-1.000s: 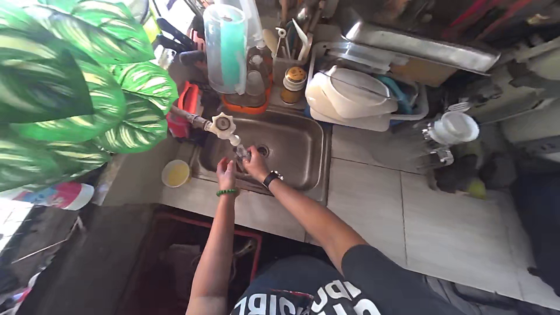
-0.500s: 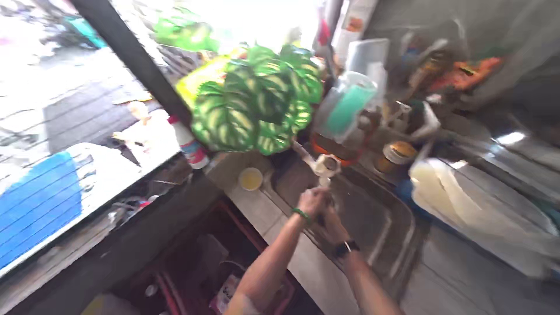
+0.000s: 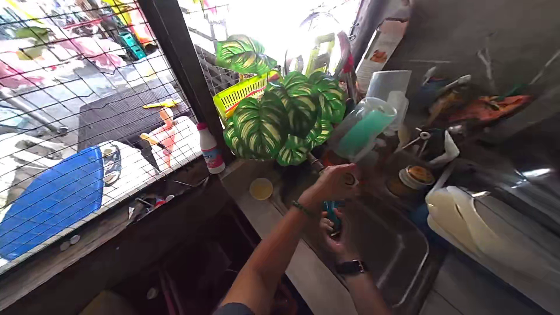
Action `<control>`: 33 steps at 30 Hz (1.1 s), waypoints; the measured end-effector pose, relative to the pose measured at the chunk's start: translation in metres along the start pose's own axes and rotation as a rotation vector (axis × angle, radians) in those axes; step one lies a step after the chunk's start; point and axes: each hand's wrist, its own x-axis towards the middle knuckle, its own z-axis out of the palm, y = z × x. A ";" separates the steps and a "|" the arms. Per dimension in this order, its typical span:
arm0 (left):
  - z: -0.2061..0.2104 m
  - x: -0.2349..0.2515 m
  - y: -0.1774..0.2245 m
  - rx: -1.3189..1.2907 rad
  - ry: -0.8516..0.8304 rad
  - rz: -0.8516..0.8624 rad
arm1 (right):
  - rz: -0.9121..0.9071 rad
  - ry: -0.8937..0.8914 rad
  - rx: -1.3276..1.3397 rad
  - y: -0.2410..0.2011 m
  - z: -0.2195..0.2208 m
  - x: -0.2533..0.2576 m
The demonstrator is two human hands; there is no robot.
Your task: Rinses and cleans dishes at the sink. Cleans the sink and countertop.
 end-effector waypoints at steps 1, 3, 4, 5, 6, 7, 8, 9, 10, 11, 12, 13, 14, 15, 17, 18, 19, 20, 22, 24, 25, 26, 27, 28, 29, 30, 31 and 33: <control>-0.008 -0.006 0.001 -0.036 -0.015 0.009 | 0.009 -0.023 0.040 0.000 -0.005 -0.003; -0.015 -0.034 0.004 -0.081 0.096 -0.023 | -0.002 -0.041 0.115 -0.002 -0.011 -0.019; -0.012 -0.054 -0.003 -0.137 0.242 -0.040 | -0.011 -0.045 0.147 -0.004 -0.013 -0.029; -0.003 -0.072 -0.019 -0.226 0.443 -0.101 | -0.013 -0.057 0.180 -0.005 -0.012 -0.039; 0.012 -0.089 -0.043 -0.339 0.622 -0.215 | -0.007 -0.070 0.212 -0.005 -0.010 -0.048; 0.029 -0.106 -0.062 -0.468 0.672 -0.420 | 0.010 -0.104 0.251 -0.002 -0.010 -0.056; 0.048 -0.121 -0.072 -0.623 0.604 -0.639 | 0.033 -0.142 0.284 0.003 -0.009 -0.065; 0.066 -0.132 -0.074 -0.801 0.464 -0.776 | 0.059 -0.171 0.312 0.007 -0.009 -0.072; 0.081 -0.135 -0.070 -1.000 0.304 -0.809 | 0.078 -0.192 0.327 0.011 -0.009 -0.076; 0.090 -0.133 -0.068 -1.264 0.174 -0.757 | 0.094 -0.210 0.345 0.014 -0.008 -0.078; 0.097 -0.127 -0.070 -1.479 0.093 -0.694 | 0.107 -0.227 0.360 0.015 -0.008 -0.079; 0.100 -0.119 -0.070 -1.598 0.085 -0.668 | 0.114 -0.255 0.343 0.014 -0.010 -0.080; 0.101 -0.111 -0.069 -1.654 0.100 -0.674 | 0.118 -0.296 0.288 0.008 -0.014 -0.079; 0.099 -0.102 -0.069 -1.666 0.097 -0.675 | 0.127 -0.331 0.200 -0.001 -0.018 -0.076; 0.093 -0.085 -0.071 -1.563 0.011 -0.703 | 0.147 -0.272 -0.070 -0.022 -0.020 -0.070; 0.091 -0.077 -0.074 -1.467 -0.050 -0.748 | 0.147 -0.214 -0.222 -0.030 -0.023 -0.066; 0.090 -0.069 -0.077 -1.389 -0.118 -0.793 | 0.133 -0.158 -0.363 -0.035 -0.026 -0.061; 0.091 -0.061 -0.081 -1.323 -0.192 -0.839 | 0.121 -0.105 -0.507 -0.039 -0.030 -0.056; 0.093 -0.050 -0.085 -1.139 -0.277 -0.912 | 0.094 -0.016 -0.794 -0.042 -0.033 -0.045; 0.097 -0.047 -0.086 -0.931 -0.293 -0.955 | -0.008 0.004 -1.138 -0.043 -0.036 -0.034; 0.099 -0.047 -0.086 -0.838 -0.286 -0.972 | -0.063 0.000 -1.279 -0.043 -0.037 -0.028; 0.102 -0.048 -0.087 -0.763 -0.275 -0.985 | -0.104 -0.001 -1.377 -0.042 -0.038 -0.022; 0.106 -0.049 -0.089 -0.700 -0.257 -1.000 | -0.131 0.002 -1.455 -0.041 -0.039 -0.018; 0.111 -0.051 -0.094 -0.648 -0.231 -1.018 | -0.137 0.016 -1.527 -0.040 -0.038 -0.016; 0.117 -0.053 -0.100 -0.592 -0.193 -1.032 | -0.131 0.042 -1.596 -0.038 -0.038 -0.014; 0.123 -0.055 -0.105 -0.532 -0.145 -1.044 | -0.124 0.068 -1.660 -0.034 -0.041 -0.010; 0.130 -0.055 -0.109 -0.470 -0.092 -1.043 | -0.123 0.090 -1.710 -0.029 -0.047 -0.007; 0.140 -0.056 -0.116 -0.297 -0.017 -1.066 | -0.111 0.118 -1.745 -0.020 -0.054 -0.004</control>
